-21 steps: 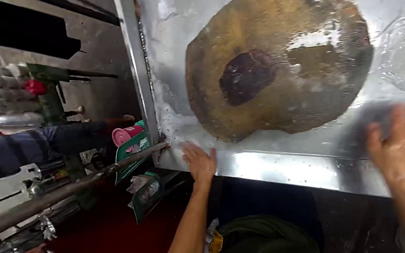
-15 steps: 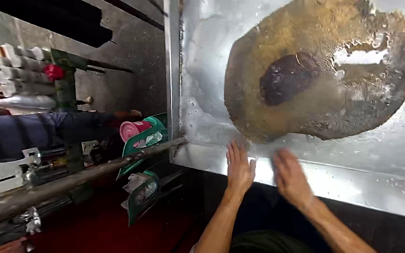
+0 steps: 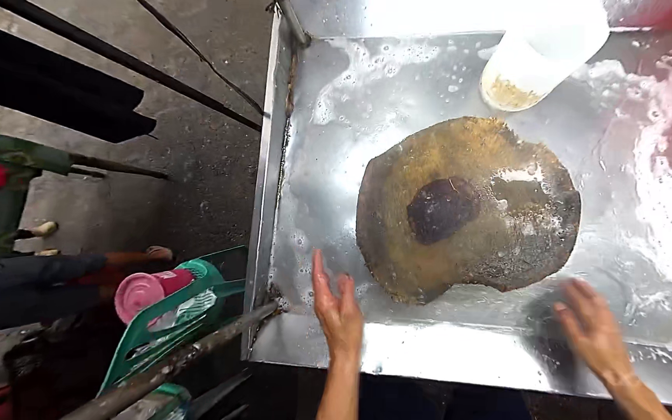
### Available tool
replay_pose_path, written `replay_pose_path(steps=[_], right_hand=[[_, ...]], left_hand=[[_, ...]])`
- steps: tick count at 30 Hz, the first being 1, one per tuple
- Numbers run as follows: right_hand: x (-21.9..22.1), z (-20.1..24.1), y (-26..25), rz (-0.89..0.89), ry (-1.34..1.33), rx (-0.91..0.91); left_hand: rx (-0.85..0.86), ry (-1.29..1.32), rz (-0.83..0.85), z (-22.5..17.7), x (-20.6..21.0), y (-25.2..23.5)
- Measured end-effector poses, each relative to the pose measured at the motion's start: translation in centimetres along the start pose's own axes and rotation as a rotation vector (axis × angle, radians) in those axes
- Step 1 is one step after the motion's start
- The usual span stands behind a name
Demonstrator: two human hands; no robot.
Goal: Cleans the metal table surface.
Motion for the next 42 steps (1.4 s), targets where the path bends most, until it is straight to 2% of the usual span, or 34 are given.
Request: replay_pose_path(steps=[1,3,6,8,13,16,19,22,28,37,42], right_hand=[[-2.5,-0.4,-2.1,-0.067,-0.085,0.062],[-5.6,0.2,-6.7,-0.176,-0.237,0.045],[-4.6,3.1,-13.1,-0.156,-0.543,-0.047],[-2.7,4.6,-15.2,-0.185,-0.727,-0.043],[-1.5,5.2,-15.0,-0.247,-0.872,0.028],[-1.5,5.2,-15.8,-0.27,-0.854,0.085],[-1.5,5.1,-15.1,-0.247,-0.854,0.168],[-1.3,5.4,-14.9,-0.232,-0.844,0.181],[-1.1,5.6,-14.4,-0.232,-0.866,0.231],[-1.0,5.8,-13.6,-0.36,-0.857,0.368],[-0.8,5.4,-13.2,-0.364,-0.957,0.349]], left_hand=[[-0.046,0.062,-0.019,-0.3,1.3,1.2],[-0.111,0.127,-0.063,0.3,4.4,3.5],[-0.129,0.135,-0.207,0.7,8.4,4.7],[-0.121,0.077,-0.331,0.2,9.3,4.2],[0.019,-0.041,-0.437,-0.5,8.6,4.3],[0.095,0.089,-0.364,0.0,8.3,4.0],[0.006,0.426,-0.284,1.3,6.7,6.3],[-0.103,0.673,-0.364,2.6,6.4,7.0],[-0.029,0.664,-0.409,3.0,8.6,6.1],[-0.078,0.862,-0.336,4.0,7.8,6.7],[-0.138,0.963,-0.366,4.9,8.8,6.2]])
Point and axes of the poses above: each hand's wrist, its own y-axis away from the middle knuckle, its own x-axis out of the palm, z = x × y, the point moved 7 cm from there along -y, towards the middle knuckle, and after that the axes turned 2 degrees about y, right-handed, at the moved point
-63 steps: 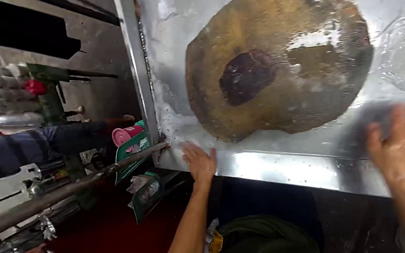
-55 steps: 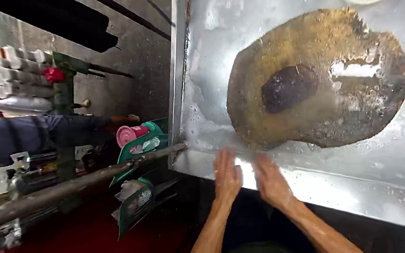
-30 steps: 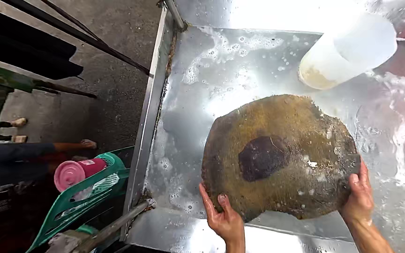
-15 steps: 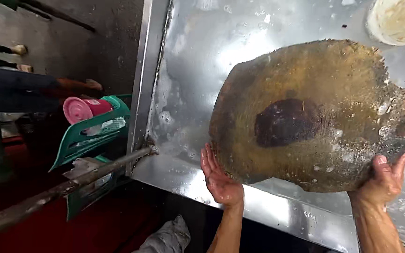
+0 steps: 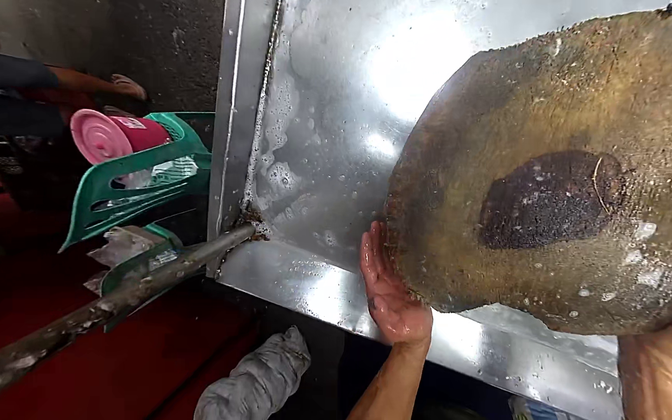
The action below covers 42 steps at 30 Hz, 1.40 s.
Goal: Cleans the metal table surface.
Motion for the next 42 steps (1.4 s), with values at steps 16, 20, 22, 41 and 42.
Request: replay_pose_path(steps=[16,20,22,41,42], right_hand=[[21.1,5.8,-4.2,0.189,-0.19,-0.131],[20.4,6.7,-1.0,0.233,0.098,-0.103],[20.5,5.1,5.1,0.358,0.293,-0.312],[-2.5,-4.3,-4.6,0.11,1.334,-0.167],[-3.4,-3.1,-4.7,0.106,1.327,-0.103]], left_hand=[[0.168,-0.196,-0.152,-6.0,4.9,-21.6],[0.134,-0.338,-0.008,-5.5,5.4,-22.8],[0.216,-0.632,0.18,-4.9,3.0,-20.9],[0.524,-1.587,1.341,11.1,11.2,1.1],[0.502,-1.456,1.432,11.8,12.8,2.7]])
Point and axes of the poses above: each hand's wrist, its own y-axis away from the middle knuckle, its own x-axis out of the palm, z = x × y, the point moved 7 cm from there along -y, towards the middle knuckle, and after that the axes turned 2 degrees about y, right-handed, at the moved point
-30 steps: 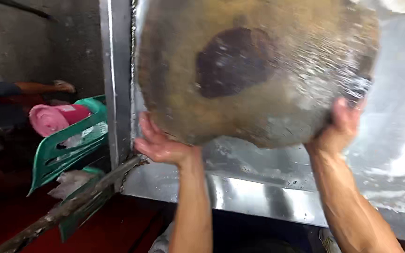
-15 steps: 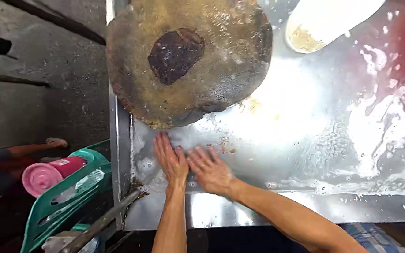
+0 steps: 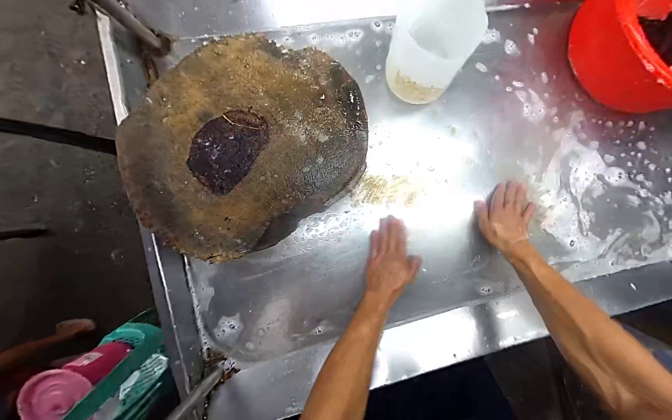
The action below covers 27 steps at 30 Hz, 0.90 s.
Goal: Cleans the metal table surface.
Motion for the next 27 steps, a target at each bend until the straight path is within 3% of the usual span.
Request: replay_pose_path(steps=[1,3,6,8,9,11,15,19,22,25,27], right_hand=[[-1.3,1.3,0.4,-0.01,-0.028,-0.006],[-2.3,8.7,2.1,-0.08,-0.115,-0.201],[1.5,21.9,6.5,0.128,-0.266,-0.593],[3.9,25.6,7.1,0.215,-0.247,-0.8],[4.5,25.5,6.4,0.213,-0.24,-0.803],[4.4,21.9,2.5,0.112,-0.259,-0.622],[3.2,8.4,-4.5,-0.1,-0.172,-0.387],[2.9,2.5,-4.7,-0.159,-0.115,-0.333],[2.8,-1.3,-4.3,-0.149,-0.138,-0.106],[1.3,-6.4,-2.3,-0.087,-0.178,0.192],[-0.9,-1.9,-1.6,-0.143,-0.236,0.108]], left_hand=[[0.059,0.118,-0.039,-1.3,-0.4,-0.9],[0.006,0.241,-0.244,-1.1,-3.5,-0.6],[-0.234,0.071,-0.342,4.0,-7.1,3.7],[-0.328,-0.084,-0.286,7.3,-6.8,4.9],[-0.338,-0.156,-0.262,8.1,-6.2,4.9],[-0.318,-0.263,-0.234,8.0,-4.9,3.0],[-0.132,-0.288,-0.078,2.8,-1.8,-4.0],[0.016,-0.255,0.043,-1.9,1.7,-14.0],[0.171,-0.21,0.115,-6.5,3.8,-19.5],[0.346,0.01,0.036,-8.0,1.9,-16.3],[0.191,0.092,-0.185,-5.0,-1.8,-9.8]])
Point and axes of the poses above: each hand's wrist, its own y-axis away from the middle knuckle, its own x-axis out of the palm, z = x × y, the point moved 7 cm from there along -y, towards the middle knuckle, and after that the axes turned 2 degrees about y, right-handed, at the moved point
